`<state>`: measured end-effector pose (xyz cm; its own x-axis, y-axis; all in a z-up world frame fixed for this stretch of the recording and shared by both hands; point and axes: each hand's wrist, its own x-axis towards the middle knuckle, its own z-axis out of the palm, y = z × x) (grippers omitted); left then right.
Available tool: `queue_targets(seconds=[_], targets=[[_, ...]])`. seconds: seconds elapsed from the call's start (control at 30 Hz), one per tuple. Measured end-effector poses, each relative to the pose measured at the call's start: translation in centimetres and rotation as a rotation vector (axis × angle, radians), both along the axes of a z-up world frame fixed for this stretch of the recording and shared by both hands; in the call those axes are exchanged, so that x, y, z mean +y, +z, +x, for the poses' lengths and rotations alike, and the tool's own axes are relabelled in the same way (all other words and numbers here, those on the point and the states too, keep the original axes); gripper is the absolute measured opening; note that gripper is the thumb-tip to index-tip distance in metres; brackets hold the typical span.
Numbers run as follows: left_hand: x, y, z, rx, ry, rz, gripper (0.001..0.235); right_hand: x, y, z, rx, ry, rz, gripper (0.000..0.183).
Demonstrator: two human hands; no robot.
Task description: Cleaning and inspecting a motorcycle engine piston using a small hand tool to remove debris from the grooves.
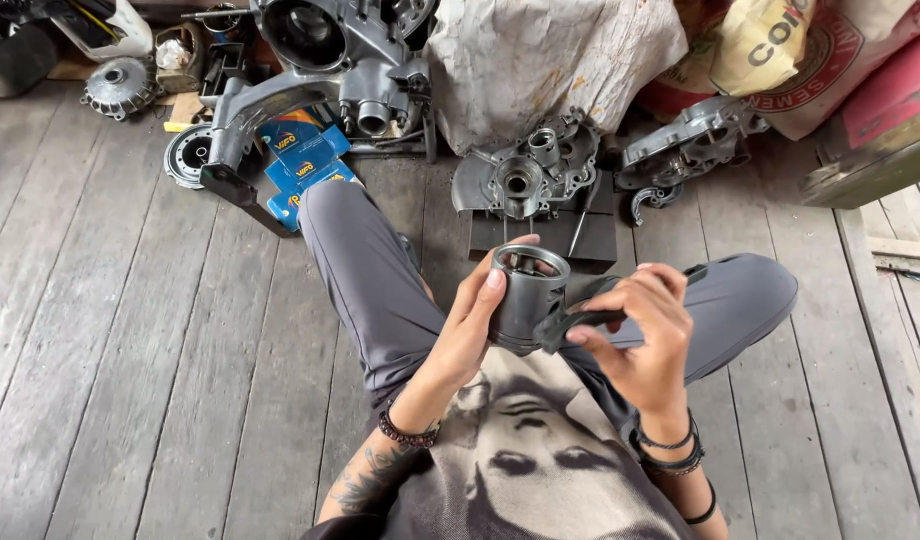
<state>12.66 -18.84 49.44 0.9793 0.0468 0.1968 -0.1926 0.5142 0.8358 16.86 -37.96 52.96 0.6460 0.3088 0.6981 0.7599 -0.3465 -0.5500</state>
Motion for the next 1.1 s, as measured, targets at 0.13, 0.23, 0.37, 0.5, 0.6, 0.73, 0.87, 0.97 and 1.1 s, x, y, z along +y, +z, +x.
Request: queue_targets(seconds=[0.13,0.23,0.37,0.5,0.6,0.73,0.87,0.97,1.1], targets=[[0.3,0.1,-0.5,-0.02,0.002,0.038,0.057,-0.7,-0.5,0.8,-0.019,-0.053,-0.012,0.047],[0.6,0.2,-0.5,-0.034,0.014,0.067,0.056,1.7,1.5,-0.9,-0.037,-0.013,-0.009,0.047],[1.0,0.5,-1.2,-0.048,0.044,0.138,0.055,1.9,-0.6,0.1,-0.076,-0.022,0.061,0.049],[1.3,1.1,-1.5,-0.065,0.04,0.136,0.053,0.8,-1.0,0.8,-0.075,-0.119,0.068,0.051],[1.1,1.4,-1.6,-0.06,0.062,0.141,0.056,1.9,-1.0,-0.6,-0.052,-0.037,0.1,0.052],[1.2,1.1,-1.4,-0.102,0.076,0.173,0.057,1.2,-1.8,1.2,-0.029,-0.07,0.142,0.054],[1.0,1.1,-1.4,-0.101,0.079,0.14,0.06,2.5,-1.5,-0.1,0.007,-0.063,0.183,0.055],[1.3,2.3,-1.8,-0.103,0.085,0.165,0.062,2.4,-1.1,0.3,-0.018,-0.045,0.169,0.056],[1.5,1.8,-1.6,-0.116,0.066,0.16,0.062,0.9,-2.5,2.0,-0.03,-0.085,0.153,0.054]])
